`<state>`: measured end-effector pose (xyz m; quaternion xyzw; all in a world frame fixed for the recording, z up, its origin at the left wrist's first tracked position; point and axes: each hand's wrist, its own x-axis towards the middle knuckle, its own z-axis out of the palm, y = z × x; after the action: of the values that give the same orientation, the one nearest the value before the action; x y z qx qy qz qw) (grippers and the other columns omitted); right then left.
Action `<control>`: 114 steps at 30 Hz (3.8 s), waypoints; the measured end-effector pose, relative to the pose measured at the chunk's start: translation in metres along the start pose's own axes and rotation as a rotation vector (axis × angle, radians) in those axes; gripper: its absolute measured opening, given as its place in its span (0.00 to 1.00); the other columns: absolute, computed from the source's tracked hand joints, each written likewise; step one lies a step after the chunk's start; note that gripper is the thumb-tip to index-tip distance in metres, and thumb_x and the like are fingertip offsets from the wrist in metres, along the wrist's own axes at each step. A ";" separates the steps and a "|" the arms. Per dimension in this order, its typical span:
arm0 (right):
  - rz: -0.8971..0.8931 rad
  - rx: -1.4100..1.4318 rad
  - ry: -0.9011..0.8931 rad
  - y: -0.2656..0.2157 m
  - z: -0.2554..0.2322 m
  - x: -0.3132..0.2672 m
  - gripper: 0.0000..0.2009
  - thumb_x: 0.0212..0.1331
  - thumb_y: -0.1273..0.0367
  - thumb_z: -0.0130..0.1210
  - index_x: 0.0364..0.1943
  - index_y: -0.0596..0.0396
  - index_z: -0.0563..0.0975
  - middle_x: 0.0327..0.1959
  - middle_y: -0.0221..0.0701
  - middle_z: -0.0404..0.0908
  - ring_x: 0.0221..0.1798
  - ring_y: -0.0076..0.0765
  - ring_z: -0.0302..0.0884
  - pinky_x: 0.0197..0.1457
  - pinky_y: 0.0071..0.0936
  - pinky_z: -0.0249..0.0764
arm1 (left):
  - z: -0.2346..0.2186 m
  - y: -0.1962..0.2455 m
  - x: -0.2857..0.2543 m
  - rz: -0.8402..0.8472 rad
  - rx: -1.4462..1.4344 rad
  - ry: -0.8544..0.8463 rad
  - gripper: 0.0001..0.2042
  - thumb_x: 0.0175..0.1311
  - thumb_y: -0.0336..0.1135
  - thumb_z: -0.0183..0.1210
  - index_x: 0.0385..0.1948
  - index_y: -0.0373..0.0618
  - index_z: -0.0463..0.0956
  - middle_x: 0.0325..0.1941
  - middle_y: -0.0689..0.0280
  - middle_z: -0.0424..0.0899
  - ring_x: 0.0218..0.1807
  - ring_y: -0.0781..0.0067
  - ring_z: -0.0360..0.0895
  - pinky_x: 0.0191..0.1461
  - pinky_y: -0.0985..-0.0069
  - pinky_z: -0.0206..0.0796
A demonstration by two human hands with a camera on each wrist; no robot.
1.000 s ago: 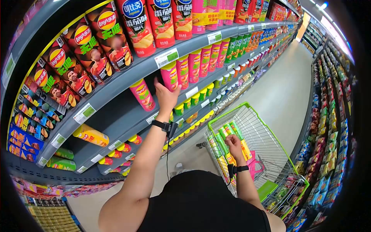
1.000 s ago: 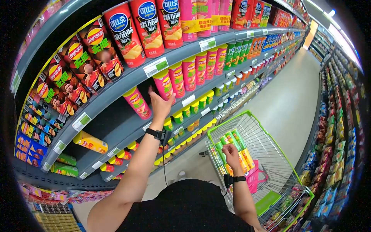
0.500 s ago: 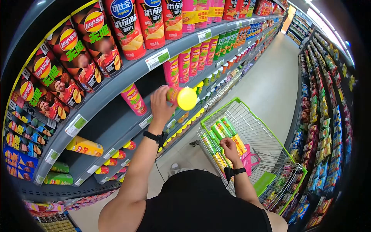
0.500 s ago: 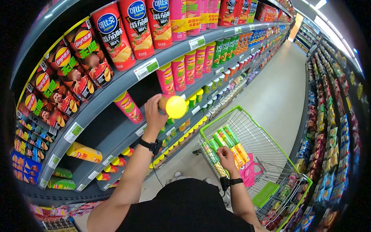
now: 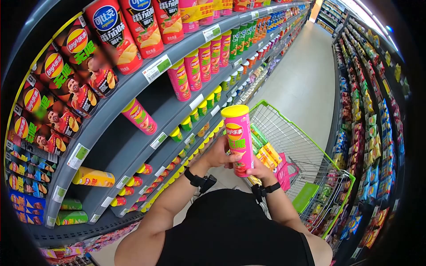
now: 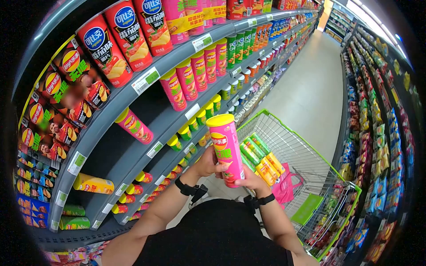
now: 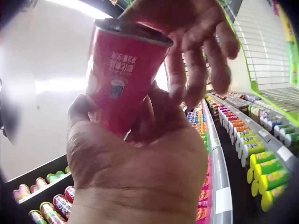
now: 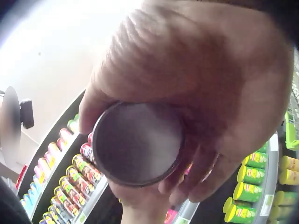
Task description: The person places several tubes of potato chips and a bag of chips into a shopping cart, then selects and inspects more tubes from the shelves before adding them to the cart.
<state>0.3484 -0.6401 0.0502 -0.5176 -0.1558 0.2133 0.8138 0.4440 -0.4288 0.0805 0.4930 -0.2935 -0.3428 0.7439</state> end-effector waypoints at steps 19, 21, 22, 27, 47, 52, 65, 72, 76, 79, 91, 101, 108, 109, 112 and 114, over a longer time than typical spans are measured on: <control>-0.021 -0.340 0.314 0.003 0.005 -0.011 0.39 0.56 0.61 0.74 0.68 0.58 0.64 0.60 0.41 0.78 0.63 0.41 0.78 0.64 0.38 0.75 | 0.018 -0.036 0.023 0.166 -0.046 0.226 0.43 0.55 0.44 0.79 0.69 0.39 0.62 0.62 0.55 0.80 0.62 0.62 0.81 0.68 0.62 0.74; 0.036 -0.077 0.127 -0.003 0.007 -0.017 0.39 0.58 0.60 0.73 0.69 0.57 0.63 0.59 0.41 0.78 0.63 0.40 0.79 0.65 0.39 0.76 | 0.018 -0.033 0.019 0.109 -0.164 0.125 0.46 0.52 0.49 0.80 0.69 0.39 0.62 0.63 0.53 0.79 0.63 0.59 0.82 0.68 0.61 0.74; 0.027 0.040 0.041 -0.005 0.010 -0.017 0.39 0.58 0.60 0.73 0.69 0.57 0.63 0.59 0.40 0.79 0.63 0.40 0.79 0.65 0.39 0.76 | 0.023 -0.025 0.018 0.088 -0.214 0.078 0.48 0.50 0.52 0.80 0.69 0.39 0.62 0.64 0.52 0.79 0.63 0.57 0.82 0.68 0.60 0.74; 0.024 0.187 -0.014 0.004 0.015 -0.018 0.37 0.61 0.58 0.71 0.69 0.56 0.64 0.55 0.38 0.80 0.58 0.40 0.82 0.62 0.39 0.78 | 0.034 -0.016 0.022 0.131 -0.273 -0.009 0.44 0.58 0.55 0.73 0.69 0.38 0.63 0.65 0.50 0.78 0.65 0.55 0.80 0.69 0.61 0.73; -0.046 -0.154 0.325 0.016 0.005 -0.025 0.32 0.68 0.60 0.65 0.70 0.58 0.65 0.64 0.33 0.75 0.66 0.28 0.71 0.72 0.33 0.68 | 0.034 -0.034 0.028 0.046 -0.073 0.343 0.23 0.67 0.35 0.68 0.59 0.36 0.71 0.53 0.60 0.85 0.53 0.73 0.84 0.60 0.72 0.75; -0.015 0.002 0.216 0.015 0.000 -0.031 0.31 0.67 0.60 0.66 0.68 0.58 0.68 0.62 0.32 0.77 0.66 0.29 0.72 0.71 0.33 0.68 | 0.030 -0.044 0.024 0.029 -0.148 0.273 0.28 0.66 0.42 0.69 0.61 0.36 0.70 0.56 0.58 0.84 0.54 0.70 0.83 0.62 0.70 0.75; 0.002 -0.486 0.424 0.018 -0.002 -0.031 0.45 0.55 0.58 0.75 0.74 0.57 0.62 0.68 0.38 0.73 0.69 0.34 0.70 0.71 0.35 0.69 | 0.035 -0.052 0.030 0.035 0.110 0.232 0.34 0.59 0.42 0.75 0.63 0.37 0.69 0.56 0.57 0.83 0.59 0.66 0.82 0.66 0.65 0.73; 0.016 -0.834 0.597 0.023 -0.025 -0.044 0.38 0.52 0.57 0.75 0.64 0.57 0.70 0.55 0.44 0.79 0.58 0.47 0.79 0.62 0.40 0.75 | 0.034 -0.076 0.038 -0.045 0.254 0.330 0.27 0.57 0.33 0.77 0.57 0.38 0.74 0.52 0.60 0.84 0.55 0.70 0.83 0.61 0.69 0.75; 0.089 -0.971 0.617 0.032 -0.046 -0.059 0.41 0.52 0.58 0.75 0.68 0.57 0.68 0.63 0.45 0.72 0.67 0.52 0.71 0.68 0.43 0.71 | 0.038 -0.090 0.037 -0.102 0.298 0.250 0.27 0.60 0.27 0.73 0.61 0.37 0.71 0.59 0.59 0.81 0.59 0.70 0.81 0.64 0.68 0.74; 0.047 -0.755 0.543 0.038 -0.056 -0.073 0.46 0.52 0.54 0.75 0.73 0.55 0.63 0.67 0.45 0.65 0.72 0.53 0.66 0.73 0.42 0.68 | 0.052 -0.095 0.038 -0.080 0.524 0.200 0.32 0.59 0.25 0.74 0.64 0.37 0.69 0.64 0.58 0.78 0.64 0.69 0.78 0.68 0.69 0.72; -0.027 -0.715 0.712 0.069 -0.111 -0.126 0.42 0.47 0.56 0.78 0.68 0.51 0.70 0.62 0.42 0.75 0.68 0.53 0.71 0.71 0.43 0.68 | 0.081 -0.149 0.069 -0.327 0.692 -0.071 0.34 0.58 0.34 0.76 0.66 0.39 0.69 0.66 0.55 0.78 0.66 0.60 0.77 0.70 0.66 0.68; 0.505 -1.132 0.970 0.189 -0.268 -0.302 0.37 0.45 0.64 0.75 0.65 0.44 0.74 0.65 0.39 0.77 0.68 0.53 0.71 0.68 0.49 0.72 | 0.145 -0.235 0.100 -0.386 0.994 -0.406 0.41 0.62 0.46 0.71 0.73 0.38 0.60 0.74 0.47 0.67 0.76 0.43 0.63 0.79 0.56 0.54; 1.228 -1.077 1.029 0.277 -0.327 -0.394 0.26 0.63 0.66 0.59 0.67 0.39 0.73 0.69 0.38 0.73 0.72 0.58 0.66 0.74 0.53 0.66 | 0.155 -0.281 0.081 -0.448 1.403 -0.661 0.33 0.63 0.54 0.67 0.68 0.51 0.69 0.73 0.63 0.69 0.78 0.54 0.56 0.77 0.45 0.39; 1.302 -1.053 1.023 0.281 -0.328 -0.394 0.24 0.66 0.66 0.54 0.68 0.39 0.73 0.70 0.39 0.72 0.72 0.58 0.66 0.74 0.55 0.65 | 0.156 -0.281 0.082 -0.466 1.380 -0.659 0.32 0.63 0.53 0.67 0.67 0.51 0.70 0.73 0.63 0.69 0.78 0.54 0.56 0.76 0.46 0.39; 1.362 -1.157 0.956 0.308 -0.327 -0.397 0.21 0.71 0.67 0.45 0.67 0.37 0.73 0.70 0.39 0.71 0.75 0.57 0.62 0.76 0.60 0.60 | 0.154 -0.280 0.086 -0.505 1.320 -0.650 0.29 0.63 0.52 0.67 0.65 0.53 0.73 0.73 0.63 0.69 0.78 0.52 0.56 0.76 0.46 0.40; 1.368 -1.216 0.959 0.325 -0.326 -0.397 0.20 0.72 0.66 0.45 0.66 0.36 0.74 0.67 0.39 0.73 0.76 0.55 0.61 0.76 0.60 0.58 | 0.151 -0.278 0.088 -0.526 1.279 -0.648 0.27 0.63 0.51 0.67 0.63 0.54 0.75 0.72 0.64 0.69 0.78 0.52 0.56 0.76 0.46 0.39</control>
<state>0.1005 -0.9733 -0.3938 -0.8500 0.4313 0.2869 0.0961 0.3176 -0.6576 -0.1192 0.7563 -0.5113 -0.3995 0.0842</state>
